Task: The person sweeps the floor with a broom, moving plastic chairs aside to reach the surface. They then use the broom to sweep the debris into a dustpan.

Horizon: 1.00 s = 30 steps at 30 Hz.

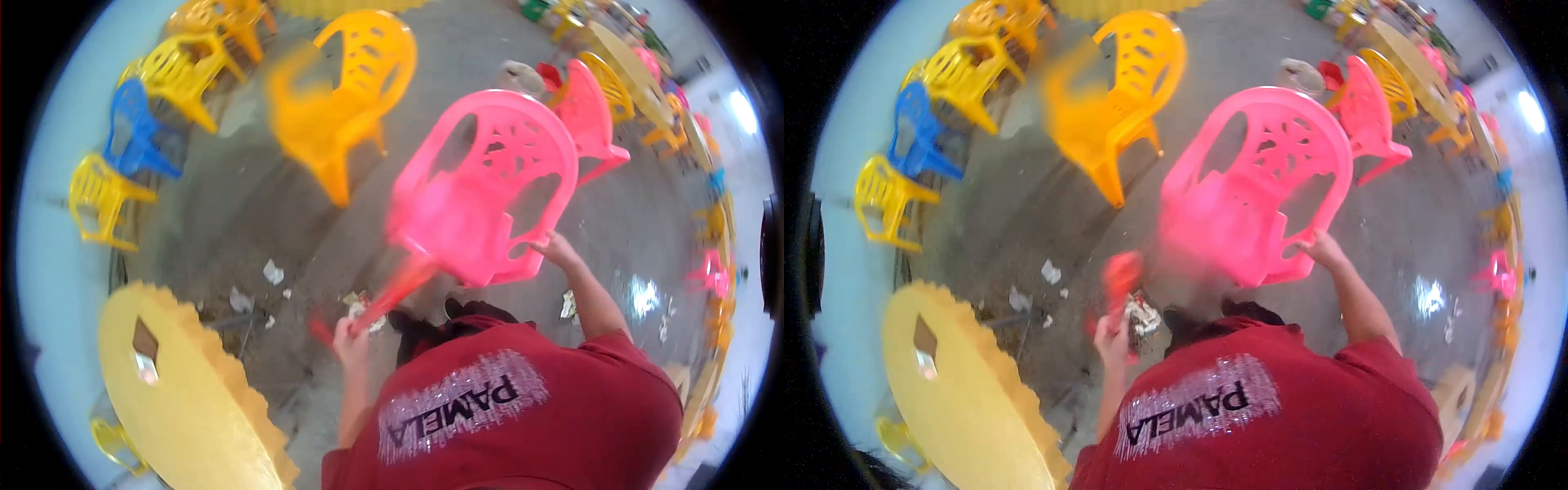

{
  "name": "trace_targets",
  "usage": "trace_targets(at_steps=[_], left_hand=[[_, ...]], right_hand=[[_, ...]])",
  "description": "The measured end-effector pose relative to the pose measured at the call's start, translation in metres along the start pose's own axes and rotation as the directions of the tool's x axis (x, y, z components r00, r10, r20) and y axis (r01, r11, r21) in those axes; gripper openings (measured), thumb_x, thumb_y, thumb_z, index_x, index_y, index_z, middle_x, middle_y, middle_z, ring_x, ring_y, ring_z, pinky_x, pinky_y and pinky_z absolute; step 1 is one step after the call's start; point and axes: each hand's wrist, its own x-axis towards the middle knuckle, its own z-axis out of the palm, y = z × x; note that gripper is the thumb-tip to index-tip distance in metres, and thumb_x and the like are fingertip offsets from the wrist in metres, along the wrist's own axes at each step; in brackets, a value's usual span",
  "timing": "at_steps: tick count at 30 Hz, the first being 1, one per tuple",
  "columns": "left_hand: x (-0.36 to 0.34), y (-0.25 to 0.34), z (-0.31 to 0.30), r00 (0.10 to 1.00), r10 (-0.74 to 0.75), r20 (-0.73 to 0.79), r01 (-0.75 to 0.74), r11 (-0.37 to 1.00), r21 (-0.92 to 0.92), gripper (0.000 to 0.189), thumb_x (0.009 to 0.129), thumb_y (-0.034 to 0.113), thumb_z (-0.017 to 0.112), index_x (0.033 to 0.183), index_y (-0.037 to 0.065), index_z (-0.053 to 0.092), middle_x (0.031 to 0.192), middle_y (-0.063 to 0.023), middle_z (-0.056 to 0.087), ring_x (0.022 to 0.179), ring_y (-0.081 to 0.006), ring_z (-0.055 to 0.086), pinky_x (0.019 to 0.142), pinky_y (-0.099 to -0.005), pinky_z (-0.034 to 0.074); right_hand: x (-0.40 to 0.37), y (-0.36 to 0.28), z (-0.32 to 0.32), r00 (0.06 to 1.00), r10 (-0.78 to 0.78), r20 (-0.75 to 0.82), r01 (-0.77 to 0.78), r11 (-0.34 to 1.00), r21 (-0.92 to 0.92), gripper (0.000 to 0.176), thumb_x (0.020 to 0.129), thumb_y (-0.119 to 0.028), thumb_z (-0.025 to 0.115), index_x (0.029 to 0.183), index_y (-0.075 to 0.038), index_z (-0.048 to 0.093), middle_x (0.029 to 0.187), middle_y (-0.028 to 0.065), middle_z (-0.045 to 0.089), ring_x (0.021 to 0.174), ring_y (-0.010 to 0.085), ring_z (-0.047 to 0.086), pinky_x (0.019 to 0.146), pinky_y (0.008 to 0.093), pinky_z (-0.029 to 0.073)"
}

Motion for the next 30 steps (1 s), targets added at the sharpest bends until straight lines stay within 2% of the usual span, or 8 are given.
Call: trace_targets(at_steps=[2, 4, 7, 10, 12, 22, 25, 30], left_hand=[[-0.001, -0.005, -0.018, 0.998, 0.060, 0.016, -0.061, 0.995, 0.076, 0.014, 0.086, 0.011, 0.069, 0.079, 0.005, 0.060, 0.072, 0.0013, 0.058, 0.069, -0.0053, 0.052, 0.062, -0.0213, 0.042], [-0.007, 0.061, -0.016, 0.962, -0.274, -0.006, 0.273, 0.962, -0.023, 0.022, 0.088, 0.012, 0.068, 0.073, 0.007, 0.052, 0.068, 0.0028, 0.055, 0.065, -0.0054, 0.048, 0.060, -0.0230, 0.042], [-0.012, 0.049, -0.015, 0.998, -0.055, -0.010, 0.056, 0.991, 0.119, 0.025, 0.088, 0.012, 0.067, 0.074, 0.007, 0.048, 0.070, 0.0008, 0.052, 0.065, -0.0094, 0.048, 0.061, -0.0264, 0.043], [-0.022, 0.047, -0.003, 0.972, -0.236, 0.016, 0.232, 0.966, 0.115, 0.025, 0.090, 0.010, 0.063, 0.074, 0.005, 0.044, 0.074, -0.0021, 0.052, 0.071, -0.0126, 0.049, 0.069, -0.0288, 0.043], [-0.032, 0.065, 0.024, 0.979, -0.192, 0.069, 0.179, 0.970, 0.167, 0.025, 0.093, 0.013, 0.060, 0.075, 0.005, 0.044, 0.074, -0.0019, 0.052, 0.073, -0.0125, 0.050, 0.072, -0.0289, 0.044], [-0.083, 0.066, 0.091, 0.964, -0.204, 0.172, 0.093, 0.861, 0.501, 0.027, 0.091, 0.022, 0.063, 0.075, 0.003, 0.053, 0.069, -0.0024, 0.054, 0.068, -0.0127, 0.049, 0.064, -0.0302, 0.042], [-0.098, 0.064, 0.099, 0.980, -0.172, 0.097, 0.095, 0.842, 0.530, 0.029, 0.091, 0.025, 0.064, 0.076, 0.002, 0.055, 0.073, -0.0056, 0.058, 0.071, -0.0143, 0.052, 0.069, -0.0329, 0.045], [-0.116, 0.066, 0.105, 0.978, -0.208, -0.001, 0.189, 0.887, 0.422, 0.027, 0.090, 0.022, 0.066, 0.075, 0.004, 0.053, 0.083, -0.0025, 0.061, 0.081, -0.0106, 0.053, 0.078, -0.0287, 0.044]], right_hand=[[-0.011, 0.042, 0.028, 0.997, 0.073, 0.020, -0.076, 0.968, 0.238, 0.061, 0.078, -0.038, 0.074, 0.119, 0.004, 0.058, 0.111, 0.0236, 0.064, 0.106, 0.0326, 0.062, 0.089, 0.0387, 0.049], [-0.009, 0.067, 0.055, 0.939, 0.339, 0.060, -0.345, 0.923, 0.172, 0.063, 0.076, -0.042, 0.075, 0.120, 0.001, 0.059, 0.110, 0.0204, 0.066, 0.103, 0.0301, 0.063, 0.088, 0.0387, 0.049], [0.059, 0.165, 0.178, 0.944, 0.329, -0.006, -0.287, 0.831, 0.476, 0.079, 0.073, -0.047, 0.075, 0.129, 0.002, 0.045, 0.112, 0.0222, 0.063, 0.105, 0.0322, 0.062, 0.088, 0.0403, 0.050], [0.067, 0.121, 0.189, 0.659, 0.728, -0.188, -0.665, 0.681, 0.305, 0.104, 0.071, -0.046, 0.076, 0.140, 0.004, 0.018, 0.122, 0.0267, 0.055, 0.106, 0.0371, 0.061, 0.089, 0.0431, 0.050], [0.088, 0.137, 0.206, 0.509, 0.822, -0.255, -0.628, 0.558, 0.543, 0.087, 0.070, -0.044, 0.075, 0.131, 0.003, 0.034, 0.117, 0.0260, 0.058, 0.106, 0.0383, 0.061, 0.091, 0.0458, 0.048], [0.122, 0.300, 0.053, 0.827, 0.525, -0.201, -0.268, 0.683, 0.680, 0.067, 0.050, -0.031, 0.085, 0.105, -0.002, 0.059, 0.099, 0.0147, 0.067, 0.089, 0.0245, 0.067, 0.077, 0.0379, 0.054], [0.094, 0.391, 0.040, 0.681, 0.537, -0.499, -0.241, 0.807, 0.539, 0.056, 0.056, -0.037, 0.082, 0.101, -0.005, 0.069, 0.091, 0.0105, 0.071, 0.083, 0.0230, 0.068, 0.077, 0.0367, 0.053], [-0.005, 0.478, 0.048, 0.470, 0.823, -0.319, -0.493, 0.544, 0.679, 0.057, 0.065, -0.031, 0.082, 0.105, 0.006, 0.064, 0.097, 0.0176, 0.069, 0.087, 0.0278, 0.067, 0.075, 0.0385, 0.052]])
